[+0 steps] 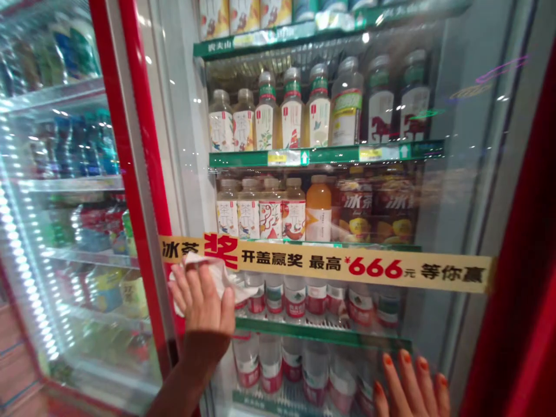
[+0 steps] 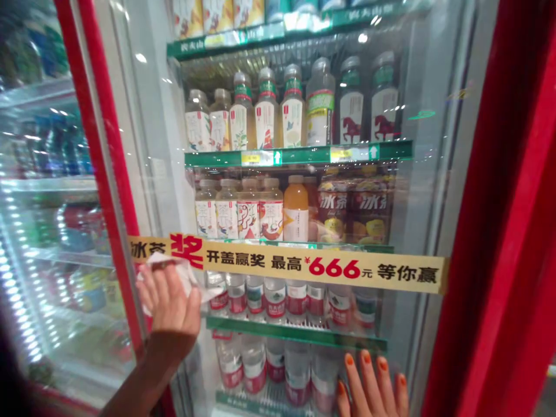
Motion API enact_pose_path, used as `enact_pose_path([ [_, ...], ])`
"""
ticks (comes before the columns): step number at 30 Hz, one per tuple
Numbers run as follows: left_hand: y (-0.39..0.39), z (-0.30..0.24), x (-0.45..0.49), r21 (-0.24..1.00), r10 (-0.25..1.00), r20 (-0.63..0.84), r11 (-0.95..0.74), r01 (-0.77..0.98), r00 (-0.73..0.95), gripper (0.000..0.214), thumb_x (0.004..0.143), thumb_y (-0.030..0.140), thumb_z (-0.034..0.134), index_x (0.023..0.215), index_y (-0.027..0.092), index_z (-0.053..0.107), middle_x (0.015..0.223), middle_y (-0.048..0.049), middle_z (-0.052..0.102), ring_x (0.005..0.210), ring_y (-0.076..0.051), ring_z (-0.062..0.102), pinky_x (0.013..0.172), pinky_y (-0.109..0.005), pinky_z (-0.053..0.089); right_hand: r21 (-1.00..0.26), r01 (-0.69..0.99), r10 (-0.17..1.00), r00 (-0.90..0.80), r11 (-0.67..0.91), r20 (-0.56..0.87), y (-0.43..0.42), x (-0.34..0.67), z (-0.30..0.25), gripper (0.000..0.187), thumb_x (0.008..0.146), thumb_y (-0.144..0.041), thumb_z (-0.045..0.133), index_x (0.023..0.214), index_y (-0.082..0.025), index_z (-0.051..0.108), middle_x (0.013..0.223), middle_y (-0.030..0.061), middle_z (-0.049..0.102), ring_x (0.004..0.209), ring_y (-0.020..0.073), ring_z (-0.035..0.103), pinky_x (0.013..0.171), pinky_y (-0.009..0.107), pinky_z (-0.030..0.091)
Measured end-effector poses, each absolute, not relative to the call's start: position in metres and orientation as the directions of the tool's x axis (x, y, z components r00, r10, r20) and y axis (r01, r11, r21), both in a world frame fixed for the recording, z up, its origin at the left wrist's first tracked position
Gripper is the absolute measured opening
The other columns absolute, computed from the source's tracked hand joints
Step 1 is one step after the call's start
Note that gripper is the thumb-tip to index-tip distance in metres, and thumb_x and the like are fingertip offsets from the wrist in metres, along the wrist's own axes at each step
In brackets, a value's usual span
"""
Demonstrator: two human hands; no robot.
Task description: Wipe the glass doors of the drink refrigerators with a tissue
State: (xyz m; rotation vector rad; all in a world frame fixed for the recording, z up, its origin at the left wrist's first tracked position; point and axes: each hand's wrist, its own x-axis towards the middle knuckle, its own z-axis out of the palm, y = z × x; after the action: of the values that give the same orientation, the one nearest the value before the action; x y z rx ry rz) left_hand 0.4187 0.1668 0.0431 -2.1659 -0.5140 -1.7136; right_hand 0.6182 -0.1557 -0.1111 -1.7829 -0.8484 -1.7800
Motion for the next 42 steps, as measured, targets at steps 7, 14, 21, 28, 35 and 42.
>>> enact_pose_path([
  [7, 0.097, -0.054, 0.423, -0.339, -0.211, 0.909, -0.876, 0.343, 0.36, 0.041, 0.095, 0.062, 0.055, 0.123, 0.036, 0.072, 0.145, -0.0067, 0.065, 0.173, -0.027, 0.01, 0.144, -0.048, 0.005, -0.147, 0.715, -0.068, 0.138, -0.683, 0.988, -0.136, 0.593, -0.116, 0.071, 0.105, -0.045, 0.057, 0.171, -0.037, 0.033, 0.181, 0.0021, 0.025, 0.17, 0.0345, 0.021, 0.136, 0.071, 0.013],
  [14, 0.147, 0.002, 0.422, -0.012, 0.096, 0.982, -0.827, 0.563, 0.161, 0.082, 0.1, 0.041, 0.051, 0.164, -0.004, 0.025, 0.161, -0.0445, 0.037, 0.162, -0.06, 0.023, 0.122, -0.089, 0.025, -0.136, 0.72, -0.078, 0.114, -0.68, 0.99, -0.132, 0.591, -0.121, 0.069, 0.106, -0.044, 0.057, 0.17, -0.034, 0.036, 0.18, 0.002, 0.03, 0.169, 0.033, 0.023, 0.137, 0.068, 0.016],
  [21, 0.072, -0.045, 0.442, -0.372, -0.23, 0.88, -0.878, 0.301, 0.417, 0.075, 0.097, 0.059, 0.055, 0.166, 0.035, 0.038, 0.175, -0.0047, 0.041, 0.173, -0.024, 0.005, 0.145, -0.047, 0.0, -0.05, 0.7, -0.046, 0.025, -0.712, 0.999, -0.135, 0.595, -0.114, 0.08, 0.096, -0.026, 0.069, 0.17, -0.025, 0.038, 0.178, 0.0068, 0.032, 0.168, 0.0338, 0.025, 0.138, 0.065, 0.016],
  [28, 0.095, 0.072, 0.457, 0.148, 0.247, 0.961, -0.843, 0.518, 0.128, 0.087, 0.106, 0.047, 0.042, 0.172, 0.008, 0.001, 0.175, -0.0337, 0.021, 0.169, -0.049, 0.007, 0.129, -0.084, 0.021, -0.074, 0.687, -0.02, 0.086, -0.723, 0.996, -0.137, 0.599, -0.125, 0.086, 0.094, -0.024, 0.066, 0.172, -0.032, 0.032, 0.18, 0.0027, 0.028, 0.169, 0.037, 0.021, 0.136, 0.074, 0.016],
  [35, 0.048, -0.016, 0.472, -0.477, -0.343, 0.823, -0.85, 0.223, 0.452, 0.09, 0.093, 0.064, 0.064, 0.171, 0.039, 0.027, 0.185, 0.0018, 0.012, 0.173, -0.029, 0.005, 0.144, -0.052, -0.001, -0.056, 0.709, 0.013, 0.092, -0.703, 0.996, -0.151, 0.61, -0.135, 0.084, 0.095, -0.024, 0.063, 0.172, -0.03, 0.032, 0.182, 0.0052, 0.024, 0.17, 0.0359, 0.02, 0.137, 0.07, 0.008],
  [42, 0.07, 0.083, 0.474, 0.015, 0.141, 0.959, -0.89, 0.456, 0.244, 0.1, 0.101, 0.049, 0.058, 0.174, 0.02, -0.003, 0.182, -0.0192, -0.014, 0.169, -0.047, -0.012, 0.131, -0.085, 0.011, -0.189, 0.706, -0.081, 0.184, -0.682, 0.98, -0.146, 0.599, -0.123, 0.085, 0.097, -0.021, 0.059, 0.175, -0.029, 0.023, 0.183, 0.008, 0.019, 0.17, 0.0395, 0.017, 0.132, 0.081, 0.015],
])
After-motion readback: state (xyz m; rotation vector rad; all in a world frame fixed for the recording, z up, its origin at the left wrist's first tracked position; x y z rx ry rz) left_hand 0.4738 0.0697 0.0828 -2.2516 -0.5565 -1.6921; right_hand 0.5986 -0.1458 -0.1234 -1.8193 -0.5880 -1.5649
